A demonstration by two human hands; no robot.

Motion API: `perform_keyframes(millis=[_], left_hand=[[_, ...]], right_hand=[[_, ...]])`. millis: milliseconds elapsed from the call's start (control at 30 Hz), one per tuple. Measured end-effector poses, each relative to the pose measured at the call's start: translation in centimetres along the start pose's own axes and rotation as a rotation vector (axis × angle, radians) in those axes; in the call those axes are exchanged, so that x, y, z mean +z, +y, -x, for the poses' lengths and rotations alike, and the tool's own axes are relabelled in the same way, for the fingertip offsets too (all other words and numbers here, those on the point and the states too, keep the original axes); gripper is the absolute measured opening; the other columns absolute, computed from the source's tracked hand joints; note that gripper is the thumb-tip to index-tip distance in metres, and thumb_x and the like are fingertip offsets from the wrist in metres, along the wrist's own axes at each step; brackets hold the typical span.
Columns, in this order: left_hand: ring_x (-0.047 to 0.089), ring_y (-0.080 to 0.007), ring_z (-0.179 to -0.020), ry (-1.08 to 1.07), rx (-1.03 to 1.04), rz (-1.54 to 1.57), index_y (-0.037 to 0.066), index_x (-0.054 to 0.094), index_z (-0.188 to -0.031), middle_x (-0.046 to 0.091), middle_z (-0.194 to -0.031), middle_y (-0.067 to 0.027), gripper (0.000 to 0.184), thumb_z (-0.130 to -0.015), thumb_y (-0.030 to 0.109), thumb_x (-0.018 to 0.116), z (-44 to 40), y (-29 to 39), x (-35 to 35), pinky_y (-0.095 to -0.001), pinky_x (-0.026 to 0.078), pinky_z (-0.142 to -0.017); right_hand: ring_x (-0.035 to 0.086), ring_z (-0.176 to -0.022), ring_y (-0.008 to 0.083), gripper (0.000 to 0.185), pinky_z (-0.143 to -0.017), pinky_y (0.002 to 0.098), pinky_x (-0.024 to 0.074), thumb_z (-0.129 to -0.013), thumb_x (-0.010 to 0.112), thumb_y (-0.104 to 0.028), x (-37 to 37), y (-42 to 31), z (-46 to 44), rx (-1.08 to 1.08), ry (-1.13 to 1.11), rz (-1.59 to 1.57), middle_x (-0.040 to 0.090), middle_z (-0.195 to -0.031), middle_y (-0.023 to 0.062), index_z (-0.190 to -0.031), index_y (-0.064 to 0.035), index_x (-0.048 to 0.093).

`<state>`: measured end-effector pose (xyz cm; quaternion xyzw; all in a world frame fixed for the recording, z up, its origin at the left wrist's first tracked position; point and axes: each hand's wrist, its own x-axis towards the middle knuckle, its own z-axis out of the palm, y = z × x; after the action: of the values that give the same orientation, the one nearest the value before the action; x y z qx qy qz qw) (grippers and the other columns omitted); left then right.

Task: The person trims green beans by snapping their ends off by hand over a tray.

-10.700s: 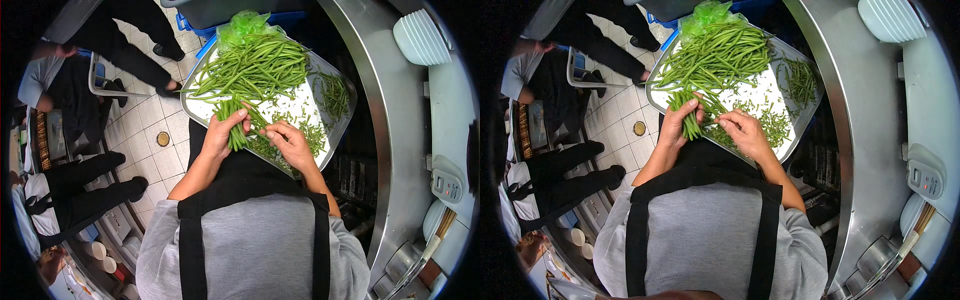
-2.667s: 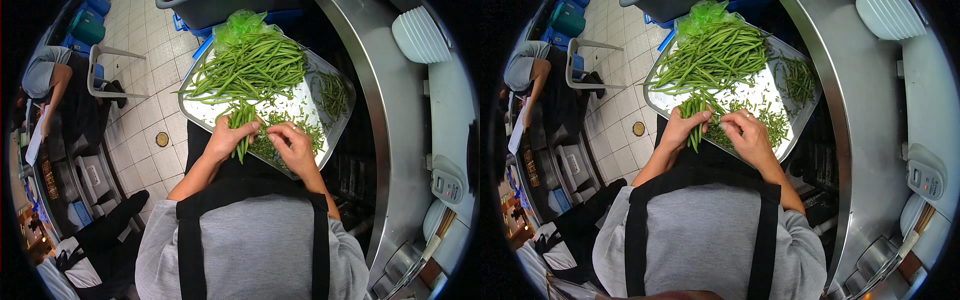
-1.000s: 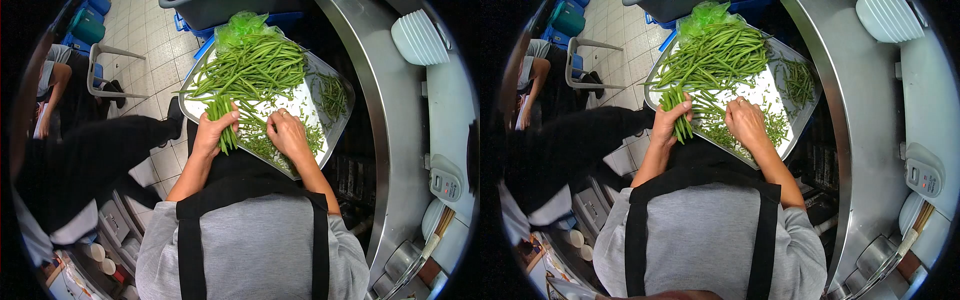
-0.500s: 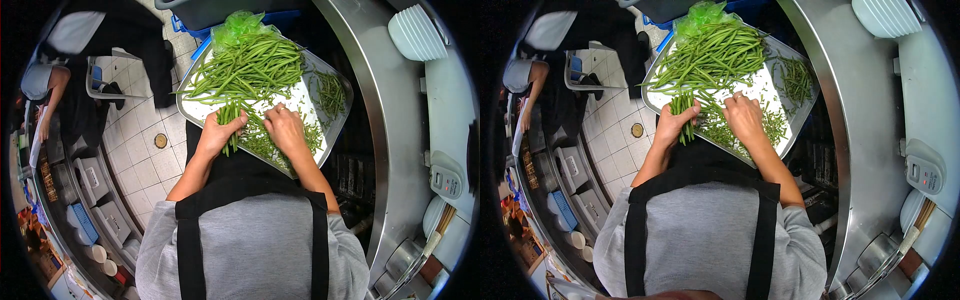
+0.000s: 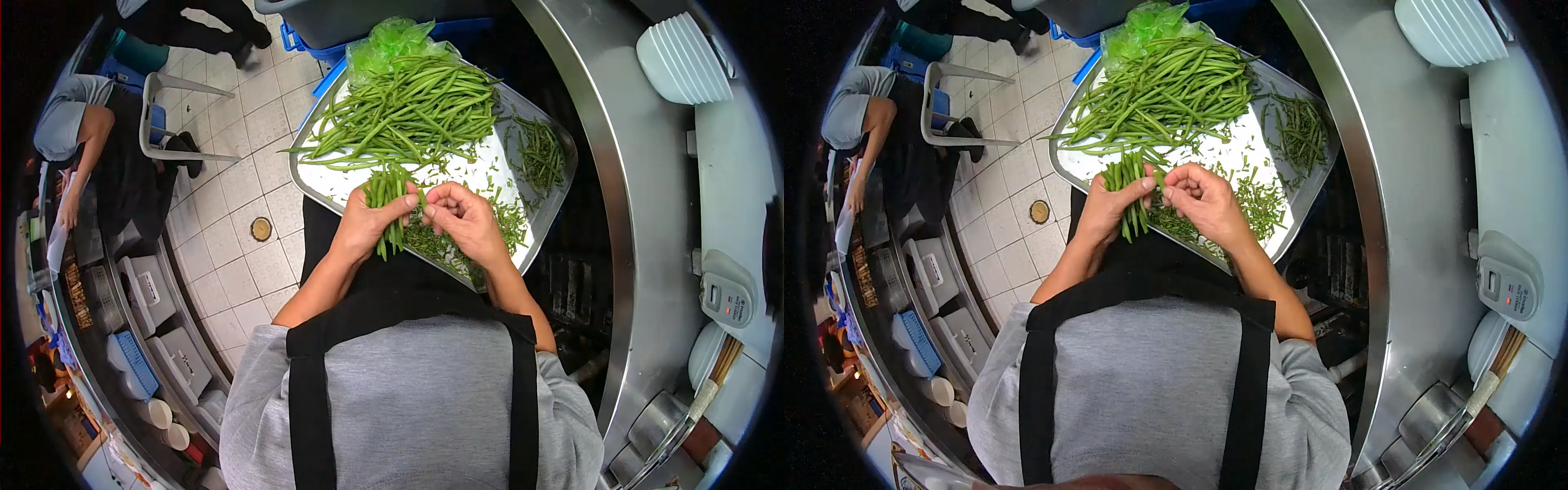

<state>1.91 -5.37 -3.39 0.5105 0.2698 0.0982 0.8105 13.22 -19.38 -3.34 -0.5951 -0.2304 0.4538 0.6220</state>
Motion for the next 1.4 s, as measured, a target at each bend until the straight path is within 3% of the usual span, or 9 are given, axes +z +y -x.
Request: perform_keyframes(millis=[200, 300, 500, 700, 800, 900, 1200, 1400], left_hand=[[0.055, -0.0093, -0.063, -0.04, 0.035, 0.009, 0.001, 0.062, -0.095, 0.062, -0.078, -0.0028, 0.022, -0.079, 0.014, 0.072, 0.3, 0.0, 0.0, -0.0224, 0.044, -0.057], [0.055, -0.0096, -0.064, -0.037, 0.02, -0.008, 0.001, 0.062, -0.095, 0.062, -0.079, -0.0031, 0.023, -0.079, 0.014, 0.073, 0.4, -0.3, 0.2, -0.0225, 0.045, -0.058], [0.055, -0.0096, -0.063, -0.035, 0.03, 0.077, 0.0, 0.062, -0.095, 0.061, -0.077, -0.0033, 0.023, -0.079, 0.013, 0.072, 0.2, -0.4, 0.2, -0.0227, 0.045, -0.058], [0.054, -0.0094, -0.063, -0.029, 0.02, 0.204, 0.0, 0.062, -0.094, 0.061, -0.077, -0.0033, 0.021, -0.081, 0.014, 0.07, 0.3, 0.1, 0.1, -0.0227, 0.044, -0.057], [0.054, -0.0095, -0.063, -0.039, 0.014, 0.221, 0.0, 0.062, -0.094, 0.061, -0.077, -0.0035, 0.02, -0.082, 0.014, 0.069, 0.3, 0.1, -0.1, -0.0228, 0.044, -0.057], [0.055, -0.0096, -0.063, -0.038, 0.002, 0.236, -0.001, 0.062, -0.094, 0.061, -0.077, -0.0038, 0.02, -0.082, 0.013, 0.069, 0.3, 0.1, 0.0, -0.0229, 0.045, -0.057], [0.054, -0.0131, -0.062, -0.053, 0.064, 0.209, 0.0, 0.06, -0.091, 0.058, -0.073, -0.0064, 0.024, -0.077, 0.015, 0.071, 0.6, -0.1, 0.6, -0.0251, 0.044, -0.057], [0.055, -0.0138, -0.064, -0.107, 0.134, 0.221, 0.0, 0.061, -0.09, 0.059, -0.079, -0.0073, 0.021, -0.077, 0.012, 0.071, 0.8, -0.2, 0.8, -0.0257, 0.045, -0.059]], right_hand=[[0.051, -0.064, 0.0058, 0.01, -0.057, 0.019, 0.0427, -0.089, 0.061, -0.007, 0.3, 0.2, 0.0, 0.023, -0.06, -0.12, 0.059, -0.08, 0.001, -0.096, -0.0003, 0.059], [0.051, -0.065, 0.0057, 0.011, -0.058, 0.0197, 0.042, -0.087, 0.063, -0.007, 0.2, 0.4, 0.1, 0.051, 0.002, 0.105, 0.058, -0.079, -0.0004, -0.095, -0.0004, 0.06], [0.048, -0.06, 0.0053, 0.009, -0.055, 0.0221, 0.0411, -0.082, 0.066, -0.006, 1.1, -0.5, 0.3, -0.297, 0.103, 0.508, 0.057, -0.076, 0.0002, -0.088, -0.0018, 0.062], [0.049, -0.062, 0.007, 0.01, -0.057, 0.0226, 0.0419, -0.08, 0.067, -0.006, 0.6, 0.7, 0.1, -0.249, 0.106, 0.333, 0.057, -0.076, 0.0004, -0.088, -0.0022, 0.062], [0.053, -0.075, 0.0062, 0.011, -0.068, 0.0207, 0.0427, -0.085, 0.063, -0.003, 0.1, 0.9, 0.2, -0.176, 0.053, 0.325, 0.057, -0.085, -0.0004, -0.095, -0.0002, 0.059], [0.049, -0.063, 0.0066, 0.011, -0.058, 0.0216, 0.0421, -0.081, 0.066, -0.006, 0.7, 0.8, 0.2, -0.171, 0.103, 0.261, 0.057, -0.076, 0.0002, -0.089, -0.0013, 0.061], [0.05, -0.065, 0.007, 0.008, -0.059, 0.0217, 0.042, -0.083, 0.062, -0.004, 0.8, 0.6, 0.4, -0.163, 0.09, 0.21, 0.056, -0.076, 0.0012, -0.09, 0.0002, 0.06], [0.048, -0.061, 0.0103, 0.008, -0.061, 0.0247, 0.0422, -0.085, 0.057, -0.009, 1.4, 0.7, 0.3, 0.067, -0.05, -0.577, 0.056, -0.075, 0.0029, -0.088, -0.0024, 0.057]])
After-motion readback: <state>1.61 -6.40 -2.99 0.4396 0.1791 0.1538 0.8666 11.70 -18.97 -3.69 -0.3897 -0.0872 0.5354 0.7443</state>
